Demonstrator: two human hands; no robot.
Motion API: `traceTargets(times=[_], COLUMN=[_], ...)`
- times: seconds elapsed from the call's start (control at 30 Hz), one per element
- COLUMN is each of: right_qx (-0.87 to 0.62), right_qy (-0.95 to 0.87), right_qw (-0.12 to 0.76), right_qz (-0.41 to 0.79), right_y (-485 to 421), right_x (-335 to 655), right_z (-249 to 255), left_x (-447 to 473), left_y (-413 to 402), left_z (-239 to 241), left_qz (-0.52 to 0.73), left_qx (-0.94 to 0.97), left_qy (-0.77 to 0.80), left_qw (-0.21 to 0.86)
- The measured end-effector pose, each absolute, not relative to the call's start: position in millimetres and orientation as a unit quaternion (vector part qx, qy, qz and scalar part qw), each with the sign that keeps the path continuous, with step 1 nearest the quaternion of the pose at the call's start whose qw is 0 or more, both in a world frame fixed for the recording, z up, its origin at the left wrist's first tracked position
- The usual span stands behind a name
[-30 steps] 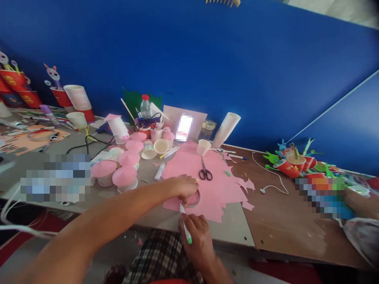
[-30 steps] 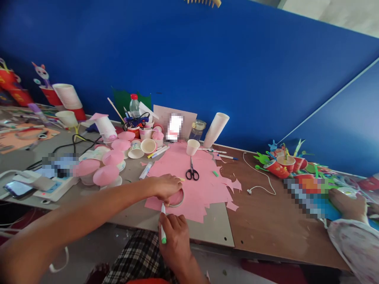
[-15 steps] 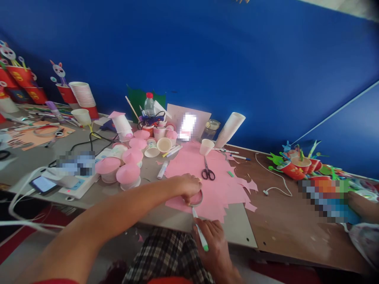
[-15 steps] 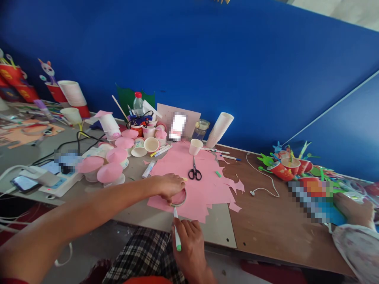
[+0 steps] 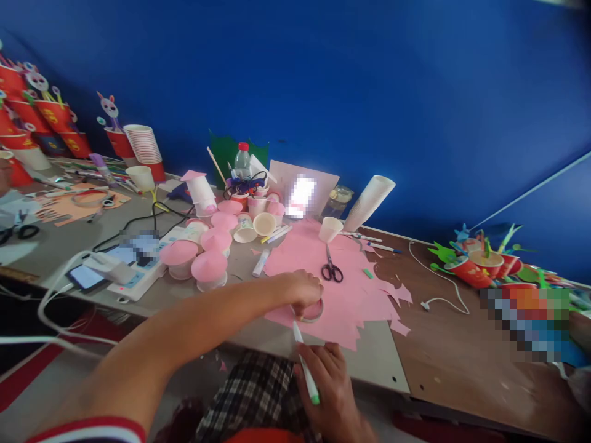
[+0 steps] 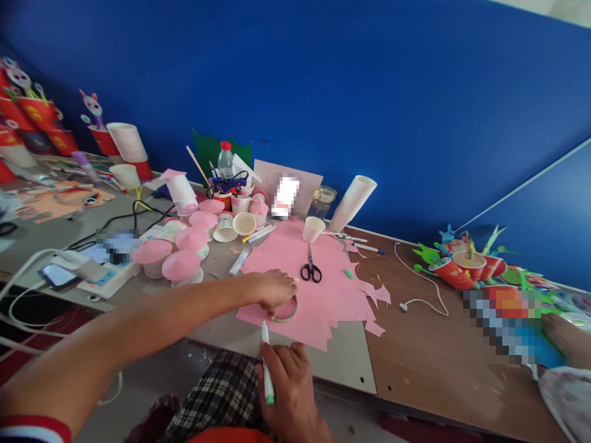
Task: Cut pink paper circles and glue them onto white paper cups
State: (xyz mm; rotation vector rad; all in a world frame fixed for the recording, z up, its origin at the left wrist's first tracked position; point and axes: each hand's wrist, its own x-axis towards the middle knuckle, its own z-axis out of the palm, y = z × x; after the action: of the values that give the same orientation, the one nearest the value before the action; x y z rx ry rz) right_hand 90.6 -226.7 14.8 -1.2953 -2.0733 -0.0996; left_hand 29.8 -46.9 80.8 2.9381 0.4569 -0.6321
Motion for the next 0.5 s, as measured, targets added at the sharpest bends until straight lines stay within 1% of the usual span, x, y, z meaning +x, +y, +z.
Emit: traceTargets(times=[0.23,0.37,0.5], right_qx=[-0.528,-0.543,-0.563], right_qy=[-0.786,-0.777,-0.770], right_qw=[0.316,0.307,0.291], right_qz=[-0.062,-0.080,-0.073], right_y=[-195.3,-189.5,-186.9], right_x=[71.5,69.0,69.2], right_z=[4.2,1.8,-0.8], left_x=[43.4,50.5,55.5], left_y=[-51.3,-52.9,-52.2], left_z=[85.4,83.9,77.6], left_qz=[-0.230,-0.244,-0.248], left_qx=[0.958,0.953,0.952], left_qy=[0.164,0.175,0.176], left_qw=[0.052,0.048,0.046])
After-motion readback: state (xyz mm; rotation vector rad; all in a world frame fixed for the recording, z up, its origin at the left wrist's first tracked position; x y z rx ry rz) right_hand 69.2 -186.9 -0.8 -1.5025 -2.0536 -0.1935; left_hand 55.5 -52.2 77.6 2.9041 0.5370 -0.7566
